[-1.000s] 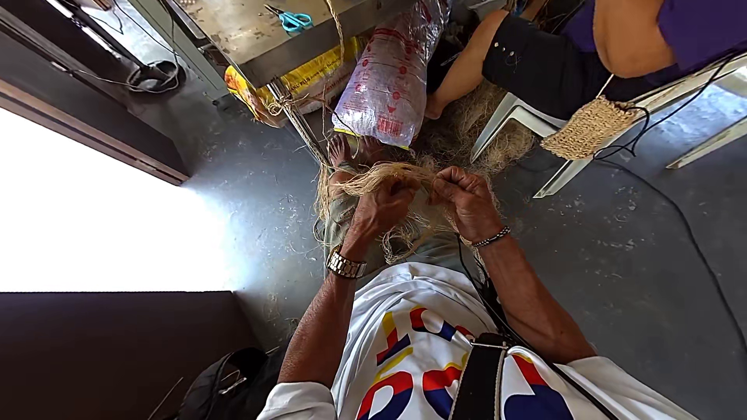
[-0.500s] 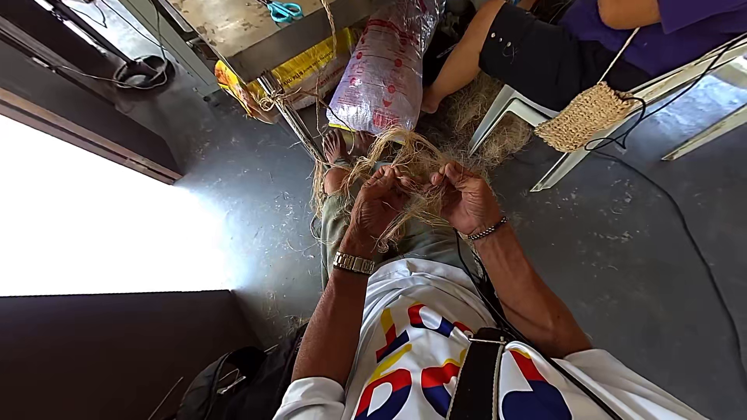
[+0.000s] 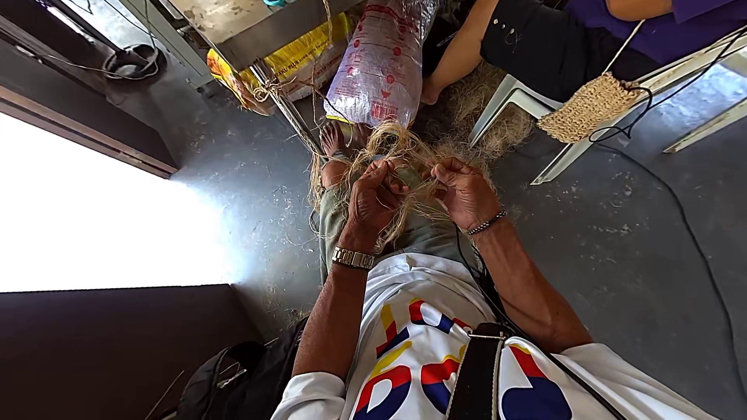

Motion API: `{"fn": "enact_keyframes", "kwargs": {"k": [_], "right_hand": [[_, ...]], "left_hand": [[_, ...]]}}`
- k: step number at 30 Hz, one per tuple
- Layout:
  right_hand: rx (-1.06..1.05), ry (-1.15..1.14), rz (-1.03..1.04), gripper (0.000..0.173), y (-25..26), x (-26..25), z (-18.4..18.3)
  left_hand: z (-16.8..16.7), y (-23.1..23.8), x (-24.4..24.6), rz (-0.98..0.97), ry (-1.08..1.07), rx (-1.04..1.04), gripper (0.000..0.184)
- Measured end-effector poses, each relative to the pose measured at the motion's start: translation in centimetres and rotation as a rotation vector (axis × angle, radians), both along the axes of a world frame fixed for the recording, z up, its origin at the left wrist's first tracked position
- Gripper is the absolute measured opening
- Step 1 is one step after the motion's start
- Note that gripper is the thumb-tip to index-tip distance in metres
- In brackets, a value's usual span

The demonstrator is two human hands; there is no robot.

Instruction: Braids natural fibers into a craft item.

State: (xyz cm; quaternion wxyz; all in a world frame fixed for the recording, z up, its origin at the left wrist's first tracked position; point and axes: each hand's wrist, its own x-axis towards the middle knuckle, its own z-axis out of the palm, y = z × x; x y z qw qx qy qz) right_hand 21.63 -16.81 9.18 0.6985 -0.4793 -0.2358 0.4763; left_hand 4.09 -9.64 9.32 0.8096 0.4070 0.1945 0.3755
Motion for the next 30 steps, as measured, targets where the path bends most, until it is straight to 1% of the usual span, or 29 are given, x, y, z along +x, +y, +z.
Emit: {"fn": "enact_keyframes", "kwargs": {"k": [2,5,8,10,13,15,16,18,19,22,24,27,28,30], "right_hand": [[0.015,-0.013,-0.011,0.014,0.3,0.4,-0.4],[0.044,-0.018,-0.014,0.014,0.2,0.4,-0.3],[0.071,-0.103,-0.015,0.017,-0.3,-0.6,0.2],[0.120,-0.066,0.010,0.020,-0.3,-0.9,0.2],[0.186,0.066,0.039,0.024,0.3,-0.5,-0.2],[0.193,0.068,0.028,0.024,0.4,-0.3,-0.3],[0.192,0.063,0.013,0.024,0.4,-0.2,-0.4],[0.180,0.044,-0.028,0.023,0.5,-0.2,-0.4],[0.174,0.034,-0.045,0.022,0.5,-0.2,-0.4],[0.171,0.012,-0.048,0.020,0.6,-0.5,-0.4],[0.175,0.021,-0.049,0.020,0.6,-0.5,-0.4],[0.185,0.036,-0.075,0.019,0.6,-0.4,-0.4],[0.186,0.043,-0.083,0.019,0.6,-0.2,-0.3],[0.177,0.070,-0.093,0.019,0.6,0.0,-0.2]], "left_hand": [[-0.3,0.1,0.0,0.007,0.009,0.018,0.025],[-0.5,0.2,0.2,0.011,0.032,0.002,0.025],[-0.6,0.8,1.1,0.037,0.011,-0.069,0.027],[-0.5,0.9,1.3,0.050,-0.008,-0.100,0.027],[-0.6,-0.2,0.3,0.045,0.031,0.014,0.025],[-0.6,-0.3,0.1,0.017,0.031,0.005,0.030],[-0.7,-0.1,0.1,-0.010,0.040,-0.012,0.036],[-1.0,0.1,0.0,-0.056,0.110,-0.050,0.048],[-1.3,0.2,-0.1,-0.090,0.140,-0.059,0.051],[-2.2,0.2,-0.4,-0.206,0.224,-0.051,0.047],[-2.4,-0.1,-0.5,-0.300,0.255,-0.016,0.036],[-2.3,-1.4,-0.8,-0.315,0.314,0.080,0.013],[-2.4,-1.8,-0.9,-0.317,0.303,0.091,0.010],[-2.8,-2.1,-1.2,-0.317,0.274,0.117,0.012]]}}
